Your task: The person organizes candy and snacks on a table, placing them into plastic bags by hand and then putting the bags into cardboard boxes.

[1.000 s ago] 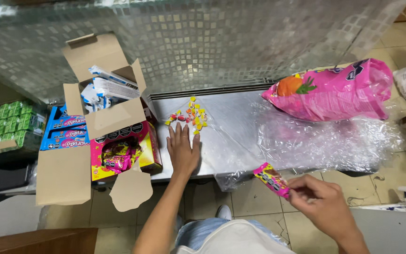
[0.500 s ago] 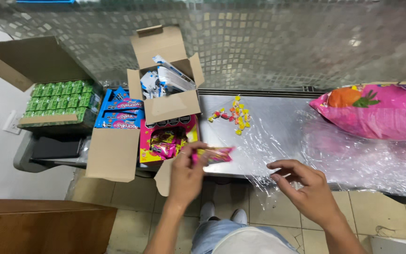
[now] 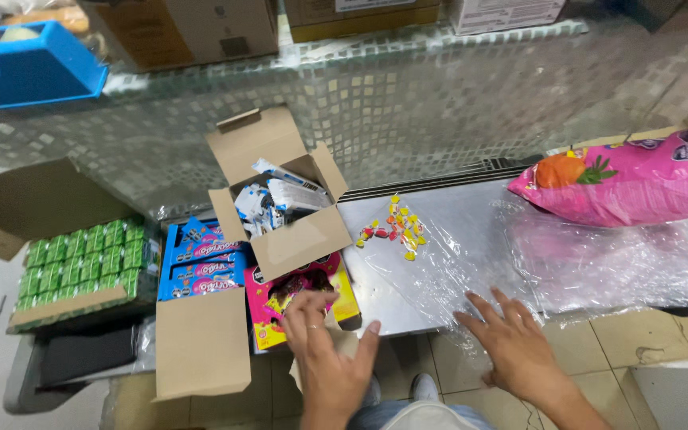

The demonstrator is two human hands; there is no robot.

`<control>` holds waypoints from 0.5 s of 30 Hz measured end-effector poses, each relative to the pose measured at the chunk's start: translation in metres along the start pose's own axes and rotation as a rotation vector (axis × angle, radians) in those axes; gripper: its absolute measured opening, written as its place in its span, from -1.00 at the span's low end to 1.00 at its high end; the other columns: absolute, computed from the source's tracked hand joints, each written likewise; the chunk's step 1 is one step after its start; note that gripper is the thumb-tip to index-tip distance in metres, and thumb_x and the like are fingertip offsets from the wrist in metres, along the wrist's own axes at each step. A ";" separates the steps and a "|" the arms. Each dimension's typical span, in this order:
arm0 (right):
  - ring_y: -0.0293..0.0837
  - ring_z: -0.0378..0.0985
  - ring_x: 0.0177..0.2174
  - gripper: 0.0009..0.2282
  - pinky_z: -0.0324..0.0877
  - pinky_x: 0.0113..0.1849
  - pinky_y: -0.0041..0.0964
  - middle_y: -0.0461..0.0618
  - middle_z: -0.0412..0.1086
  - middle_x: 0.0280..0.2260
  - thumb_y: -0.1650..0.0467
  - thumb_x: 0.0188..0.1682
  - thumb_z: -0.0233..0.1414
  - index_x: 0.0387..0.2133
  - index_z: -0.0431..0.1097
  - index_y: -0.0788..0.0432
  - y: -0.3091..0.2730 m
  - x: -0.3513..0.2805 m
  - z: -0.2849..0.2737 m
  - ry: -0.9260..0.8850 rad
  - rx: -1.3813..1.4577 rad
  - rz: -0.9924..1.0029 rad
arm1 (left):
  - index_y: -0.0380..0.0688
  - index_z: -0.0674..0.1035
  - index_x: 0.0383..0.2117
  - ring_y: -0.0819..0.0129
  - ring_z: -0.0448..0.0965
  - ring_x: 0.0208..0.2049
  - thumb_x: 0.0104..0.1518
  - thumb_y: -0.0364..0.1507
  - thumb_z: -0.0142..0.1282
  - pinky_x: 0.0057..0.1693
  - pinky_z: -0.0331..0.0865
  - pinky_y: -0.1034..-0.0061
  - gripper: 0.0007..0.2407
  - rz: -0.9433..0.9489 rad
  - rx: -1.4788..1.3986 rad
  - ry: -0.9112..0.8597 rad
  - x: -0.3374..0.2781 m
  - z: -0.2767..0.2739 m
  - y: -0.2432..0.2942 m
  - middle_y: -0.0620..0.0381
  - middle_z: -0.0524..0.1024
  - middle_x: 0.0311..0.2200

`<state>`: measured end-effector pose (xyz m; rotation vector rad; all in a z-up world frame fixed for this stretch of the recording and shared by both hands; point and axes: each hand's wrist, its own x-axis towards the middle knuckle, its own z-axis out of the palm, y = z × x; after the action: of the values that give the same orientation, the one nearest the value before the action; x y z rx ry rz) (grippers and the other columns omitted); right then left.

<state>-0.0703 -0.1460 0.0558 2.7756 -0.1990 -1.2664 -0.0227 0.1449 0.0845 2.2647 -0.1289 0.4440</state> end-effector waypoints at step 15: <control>0.06 0.50 0.29 -0.43 0.46 0.00 -0.28 0.14 0.47 0.22 0.02 0.04 -0.06 0.08 0.44 0.22 0.020 -0.092 0.073 1.543 1.047 -0.069 | -0.06 0.64 -0.25 0.09 0.63 -0.24 0.26 -0.52 0.16 0.06 0.38 0.22 -0.95 0.617 -0.570 -0.460 0.029 0.104 0.099 0.21 0.68 -0.30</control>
<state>-0.1865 -0.1536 0.0792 3.4509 -0.7040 1.5859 0.0094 0.0026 0.1010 1.6849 -1.0668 0.1503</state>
